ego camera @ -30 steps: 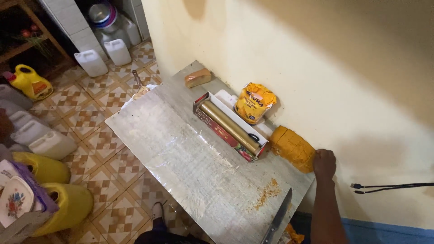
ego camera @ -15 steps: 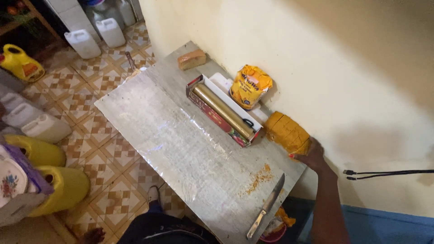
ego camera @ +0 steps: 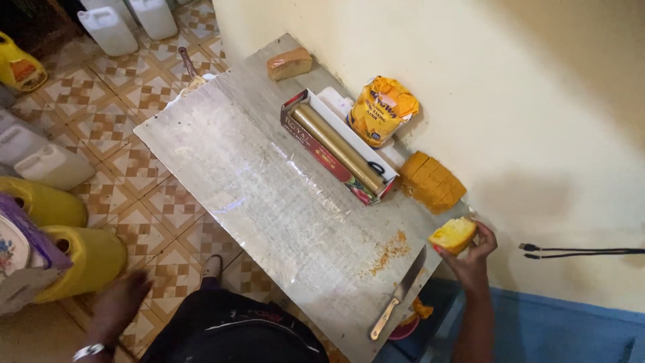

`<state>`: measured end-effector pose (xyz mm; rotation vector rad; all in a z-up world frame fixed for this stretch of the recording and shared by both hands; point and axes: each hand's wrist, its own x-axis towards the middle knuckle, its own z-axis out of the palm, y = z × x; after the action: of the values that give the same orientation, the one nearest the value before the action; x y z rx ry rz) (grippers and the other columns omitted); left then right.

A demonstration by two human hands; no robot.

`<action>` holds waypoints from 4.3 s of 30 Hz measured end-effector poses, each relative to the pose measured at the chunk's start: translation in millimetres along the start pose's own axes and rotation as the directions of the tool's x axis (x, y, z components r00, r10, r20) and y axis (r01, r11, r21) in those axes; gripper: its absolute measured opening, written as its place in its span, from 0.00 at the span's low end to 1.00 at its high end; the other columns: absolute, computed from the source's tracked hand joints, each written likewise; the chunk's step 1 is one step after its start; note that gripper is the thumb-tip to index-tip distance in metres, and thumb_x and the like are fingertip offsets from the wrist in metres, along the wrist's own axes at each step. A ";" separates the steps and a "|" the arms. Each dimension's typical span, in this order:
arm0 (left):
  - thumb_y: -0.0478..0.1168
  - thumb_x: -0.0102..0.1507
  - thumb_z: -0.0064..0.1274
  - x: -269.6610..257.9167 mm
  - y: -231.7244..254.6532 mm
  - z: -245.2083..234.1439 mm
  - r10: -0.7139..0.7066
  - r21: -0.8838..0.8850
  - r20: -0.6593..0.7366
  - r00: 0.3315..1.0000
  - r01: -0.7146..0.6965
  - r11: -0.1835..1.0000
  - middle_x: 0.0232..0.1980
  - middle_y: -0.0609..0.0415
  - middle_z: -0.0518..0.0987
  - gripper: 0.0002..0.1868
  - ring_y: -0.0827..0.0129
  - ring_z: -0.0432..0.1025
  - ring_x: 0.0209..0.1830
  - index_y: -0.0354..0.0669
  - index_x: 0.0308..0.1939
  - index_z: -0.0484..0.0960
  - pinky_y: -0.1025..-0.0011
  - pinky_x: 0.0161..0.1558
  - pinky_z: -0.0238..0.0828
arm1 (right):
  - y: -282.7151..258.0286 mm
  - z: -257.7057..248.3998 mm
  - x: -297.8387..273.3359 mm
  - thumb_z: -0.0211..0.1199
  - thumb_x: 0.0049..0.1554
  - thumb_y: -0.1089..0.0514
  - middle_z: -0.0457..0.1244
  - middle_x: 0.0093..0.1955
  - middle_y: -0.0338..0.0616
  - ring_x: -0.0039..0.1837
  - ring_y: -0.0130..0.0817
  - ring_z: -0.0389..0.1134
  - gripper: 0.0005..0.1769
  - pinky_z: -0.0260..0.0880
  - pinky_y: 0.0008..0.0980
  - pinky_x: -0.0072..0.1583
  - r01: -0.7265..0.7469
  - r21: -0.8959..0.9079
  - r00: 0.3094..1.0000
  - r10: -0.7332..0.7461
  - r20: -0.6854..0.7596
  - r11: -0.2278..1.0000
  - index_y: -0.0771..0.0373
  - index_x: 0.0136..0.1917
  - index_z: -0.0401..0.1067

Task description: Wrapping individual slices of cake in plastic cling film using a dispenser on a work table.

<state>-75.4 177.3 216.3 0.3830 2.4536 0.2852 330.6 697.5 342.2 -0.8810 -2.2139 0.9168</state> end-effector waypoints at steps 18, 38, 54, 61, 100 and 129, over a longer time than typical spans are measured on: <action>0.44 0.63 0.40 -68.0 220.7 -133.5 0.976 -0.919 0.156 0.153 -0.339 0.200 0.72 0.47 0.41 0.38 0.59 0.39 0.72 0.47 0.67 0.32 0.56 0.67 0.39 | -267.6 227.8 -72.8 0.68 0.38 0.52 0.43 0.67 0.61 0.69 0.52 0.49 0.49 0.55 0.50 0.66 0.230 0.140 0.903 -0.158 -0.399 0.963 0.51 0.63 0.39; 0.50 0.69 0.37 -69.4 170.9 -193.1 0.980 -0.940 -0.193 -0.056 -0.274 -0.201 0.73 0.39 0.39 0.37 0.50 0.32 0.76 0.53 0.68 0.26 0.48 0.71 0.32 | -305.5 274.3 -154.1 0.44 0.56 0.47 0.55 0.67 0.46 0.72 0.40 0.52 0.26 0.50 0.48 0.73 0.154 0.640 0.710 0.367 -0.602 0.753 0.66 0.61 0.62; 0.64 0.56 0.34 -1.1 128.7 -128.6 0.968 -0.804 0.214 0.127 -0.540 0.249 0.71 0.37 0.29 0.52 0.48 0.28 0.73 0.32 0.65 0.26 0.57 0.67 0.31 | -294.1 382.4 -47.7 0.63 0.43 0.58 0.46 0.65 0.50 0.65 0.38 0.53 0.40 0.60 0.32 0.59 -0.650 0.417 0.487 0.770 -0.412 0.635 0.53 0.61 0.41; 0.57 0.64 0.32 14.3 125.1 -100.5 0.993 -0.870 -0.005 0.115 -0.491 0.053 0.73 0.45 0.27 0.43 0.54 0.28 0.75 0.50 0.65 0.17 0.56 0.70 0.31 | -264.1 404.8 -55.4 0.63 0.44 0.52 0.47 0.61 0.48 0.60 0.37 0.57 0.40 0.61 0.31 0.57 -0.706 0.495 0.387 0.861 -0.330 0.507 0.51 0.62 0.39; 0.45 0.51 0.62 198.0 75.9 -10.0 0.728 -0.504 0.456 0.513 -0.525 0.686 0.42 0.47 0.79 0.13 0.56 0.71 0.49 0.38 0.28 0.80 0.61 0.53 0.62 | -142.0 398.2 -177.3 0.67 0.46 0.49 0.62 0.52 0.47 0.55 0.39 0.63 0.26 0.61 0.40 0.56 -0.847 0.425 0.443 0.867 0.231 0.319 0.57 0.58 0.69; 0.47 0.62 0.43 89.7 198.3 -71.5 0.485 -0.852 0.463 0.742 0.221 0.474 0.30 0.54 0.76 0.15 0.74 0.73 0.23 0.43 0.46 0.75 0.82 0.21 0.75 | -178.4 356.7 -68.8 0.47 0.57 0.42 0.61 0.60 0.45 0.38 0.27 0.69 0.22 0.61 0.13 0.31 -0.360 0.926 0.684 0.643 0.345 -0.113 0.55 0.59 0.62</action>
<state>-147.5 385.1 280.2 0.1608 1.2644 1.2145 57.9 413.6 248.3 -0.9933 -0.4287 2.1419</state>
